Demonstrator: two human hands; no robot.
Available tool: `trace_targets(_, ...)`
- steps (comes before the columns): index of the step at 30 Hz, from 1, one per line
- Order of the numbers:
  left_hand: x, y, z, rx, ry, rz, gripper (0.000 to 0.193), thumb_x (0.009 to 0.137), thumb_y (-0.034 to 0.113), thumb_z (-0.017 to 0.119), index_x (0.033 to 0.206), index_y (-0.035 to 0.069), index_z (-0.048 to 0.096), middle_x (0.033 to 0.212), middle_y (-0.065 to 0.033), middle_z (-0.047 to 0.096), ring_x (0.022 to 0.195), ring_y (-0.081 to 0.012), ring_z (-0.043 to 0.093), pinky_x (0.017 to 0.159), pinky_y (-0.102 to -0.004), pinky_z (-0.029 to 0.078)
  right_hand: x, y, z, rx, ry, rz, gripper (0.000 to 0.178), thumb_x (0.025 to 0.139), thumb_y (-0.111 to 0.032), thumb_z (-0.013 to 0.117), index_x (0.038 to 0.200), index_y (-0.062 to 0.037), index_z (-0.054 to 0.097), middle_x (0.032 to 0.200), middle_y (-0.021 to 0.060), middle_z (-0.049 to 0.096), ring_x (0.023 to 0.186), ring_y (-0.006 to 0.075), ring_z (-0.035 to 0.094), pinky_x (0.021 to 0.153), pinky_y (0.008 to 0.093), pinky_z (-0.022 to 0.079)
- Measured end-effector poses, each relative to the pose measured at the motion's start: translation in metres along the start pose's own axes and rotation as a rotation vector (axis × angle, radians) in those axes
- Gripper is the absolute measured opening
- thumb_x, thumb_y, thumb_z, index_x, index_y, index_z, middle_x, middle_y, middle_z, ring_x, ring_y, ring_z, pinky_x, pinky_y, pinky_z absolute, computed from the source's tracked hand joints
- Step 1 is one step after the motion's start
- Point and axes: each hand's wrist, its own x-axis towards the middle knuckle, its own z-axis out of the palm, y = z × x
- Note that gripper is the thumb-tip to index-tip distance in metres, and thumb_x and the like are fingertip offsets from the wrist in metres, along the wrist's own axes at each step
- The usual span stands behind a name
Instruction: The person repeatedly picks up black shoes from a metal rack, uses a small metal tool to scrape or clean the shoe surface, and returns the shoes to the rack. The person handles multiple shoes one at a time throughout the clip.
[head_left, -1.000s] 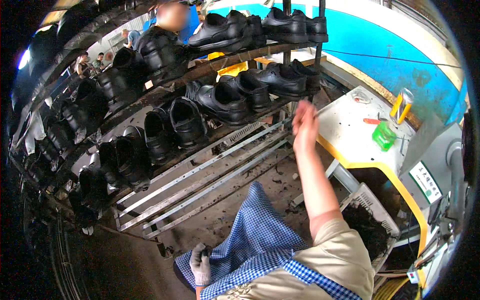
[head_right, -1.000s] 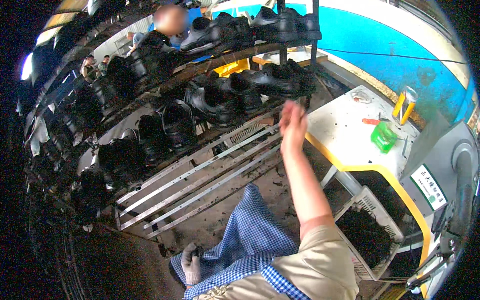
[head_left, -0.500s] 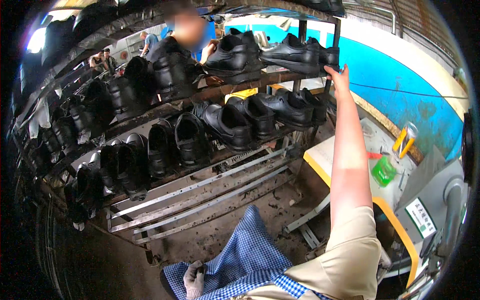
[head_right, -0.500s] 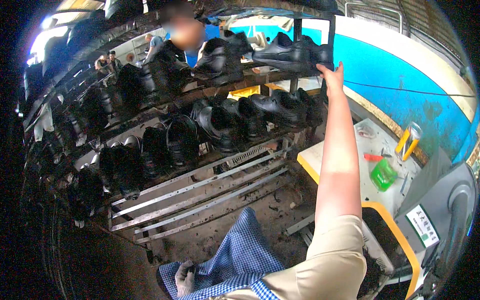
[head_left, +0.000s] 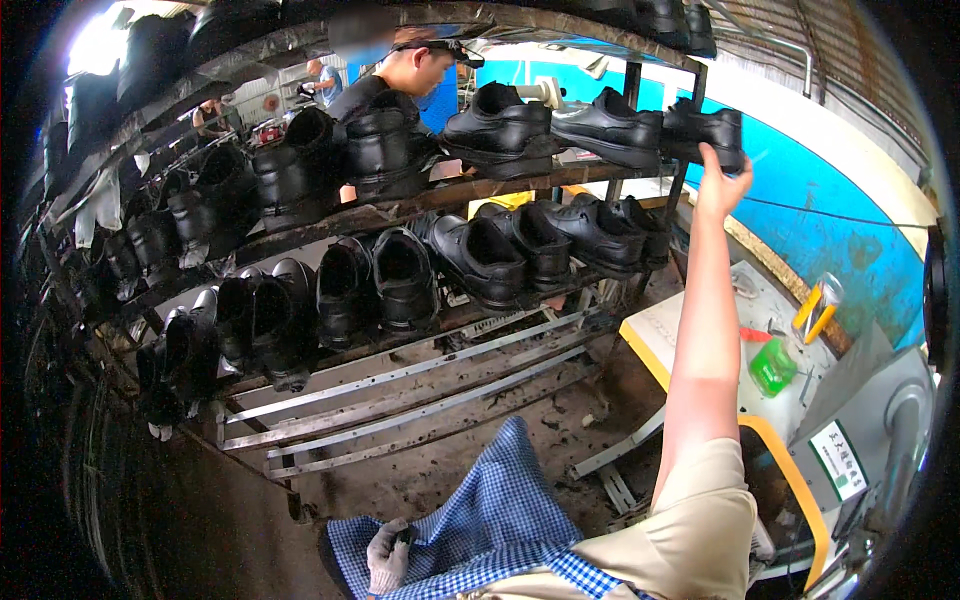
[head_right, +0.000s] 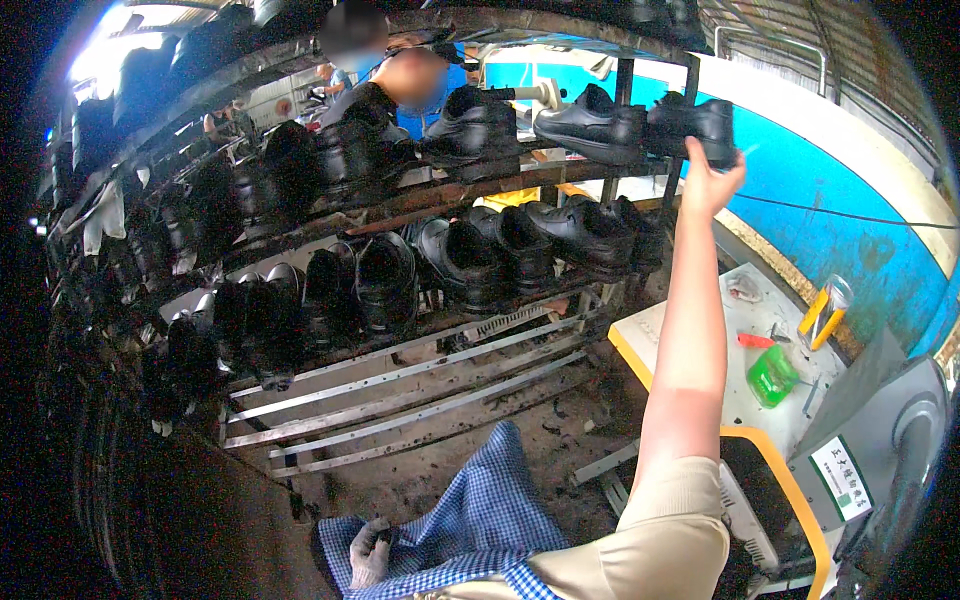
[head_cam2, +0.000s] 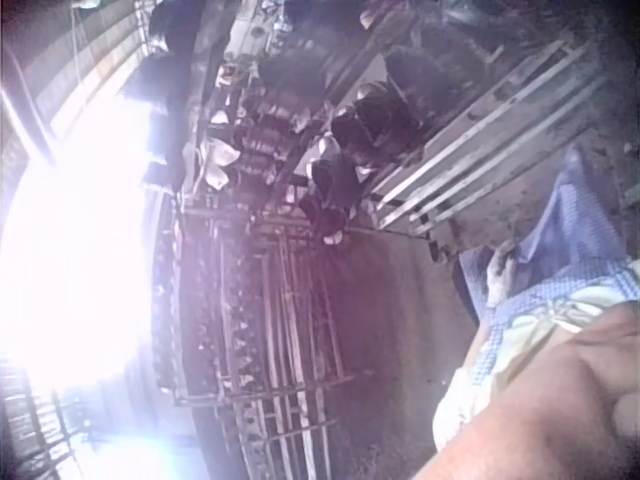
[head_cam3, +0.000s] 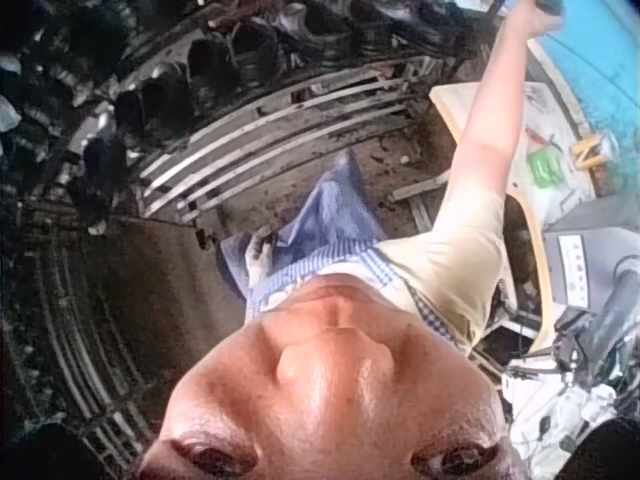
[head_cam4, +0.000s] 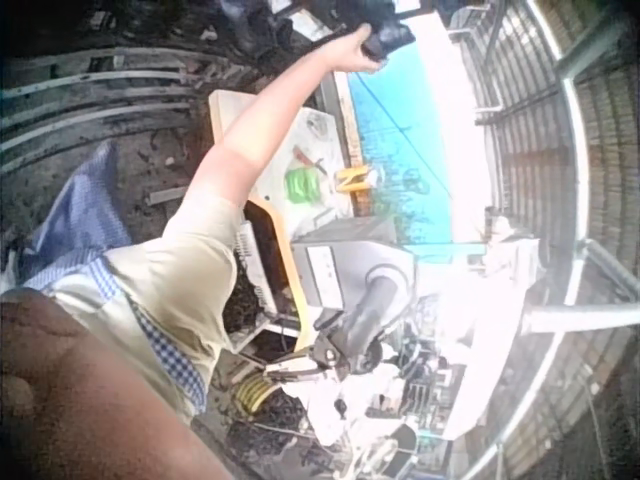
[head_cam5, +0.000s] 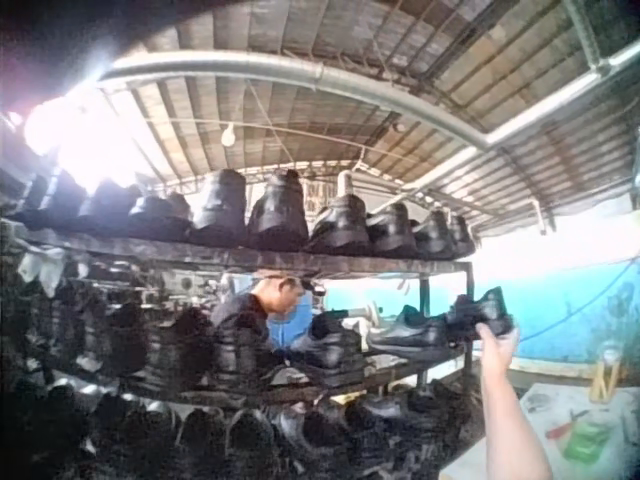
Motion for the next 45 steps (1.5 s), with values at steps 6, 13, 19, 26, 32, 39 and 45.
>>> trace_targets(6,0.005,0.012,0.007,-0.135,-0.027,0.049,0.020,0.087,0.000,0.059,0.108,-0.001,0.061,0.101,-0.0063,0.065,0.093,-0.0128,0.060,0.085,-0.0269,0.048,-0.068,-0.144,-0.063,0.417,0.120,-0.158,0.075,0.068,0.005,0.080,0.129,-0.0061,0.037,0.121,0.0211,0.051,0.103,0.0273,0.057,0.087,0.0390,0.052)
trace_targets(13,0.003,0.088,0.001,-0.364,-0.061,0.126,0.023,0.089,0.007,0.060,0.111,0.001,0.061,0.109,-0.0057,0.064,0.100,-0.0148,0.060,0.092,-0.0304,0.046,-0.215,-0.274,-0.162,0.412,-0.077,-0.057,0.093,0.067,-0.040,0.079,0.140,-0.0032,0.035,0.132,0.0215,0.044,0.123,0.0364,0.047,0.106,0.0516,0.038)
trace_targets(19,-0.011,0.150,-0.010,-0.261,-0.033,0.534,0.039,0.089,0.022,0.061,0.122,0.003,0.053,0.112,-0.0092,0.061,0.102,-0.0195,0.058,0.086,-0.0321,0.048,-0.335,-0.277,-0.173,0.574,-1.084,0.710,0.084,0.057,-0.023,0.081,0.130,-0.0035,0.045,0.122,0.0099,0.051,0.112,0.0224,0.051,0.100,0.0377,0.039)
trace_targets(26,-0.006,0.139,-0.046,0.015,0.041,0.256,0.029,0.093,0.025,0.052,0.109,0.001,0.059,0.094,-0.0071,0.064,0.083,-0.0192,0.059,0.071,-0.0344,0.048,-0.432,-0.311,-0.157,0.666,-1.593,0.207,0.084,0.060,-0.030,0.087,0.130,-0.0038,0.048,0.122,0.0154,0.051,0.114,0.0308,0.052,0.099,0.0387,0.042)
trace_targets(32,-0.018,0.153,-0.050,-0.889,-0.153,-0.129,0.035,0.087,0.022,0.058,0.115,0.002,0.058,0.105,-0.0124,0.067,0.091,-0.0220,0.068,0.073,-0.0321,0.056,-0.448,-0.313,-0.156,0.779,-1.752,0.377,0.085,0.060,-0.030,0.087,0.132,-0.0056,0.049,0.125,0.0137,0.052,0.117,0.0288,0.054,0.099,0.0380,0.043)
trace_targets(39,-0.022,0.133,-0.031,-0.662,-0.075,0.057,0.041,0.089,0.016,0.059,0.126,0.000,0.053,0.116,-0.0086,0.062,0.104,-0.0168,0.061,0.089,-0.0304,0.051,-0.427,-0.311,-0.153,0.720,-1.848,0.297,0.067,0.070,-0.022,0.084,0.128,-0.0060,0.056,0.128,0.0117,0.054,0.111,0.0227,0.058,0.082,0.0302,0.051)
trace_targets(45,-0.029,0.136,-0.016,-0.395,-0.054,0.208,0.040,0.088,0.005,0.061,0.126,0.000,0.054,0.118,-0.0099,0.061,0.104,-0.0161,0.059,0.090,-0.0299,0.049,-0.417,-0.310,-0.156,0.700,-1.780,0.124,0.029,0.073,0.001,0.076,0.100,-0.0076,0.071,0.104,0.0072,0.058,0.077,0.0149,0.064,0.057,0.0261,0.051)
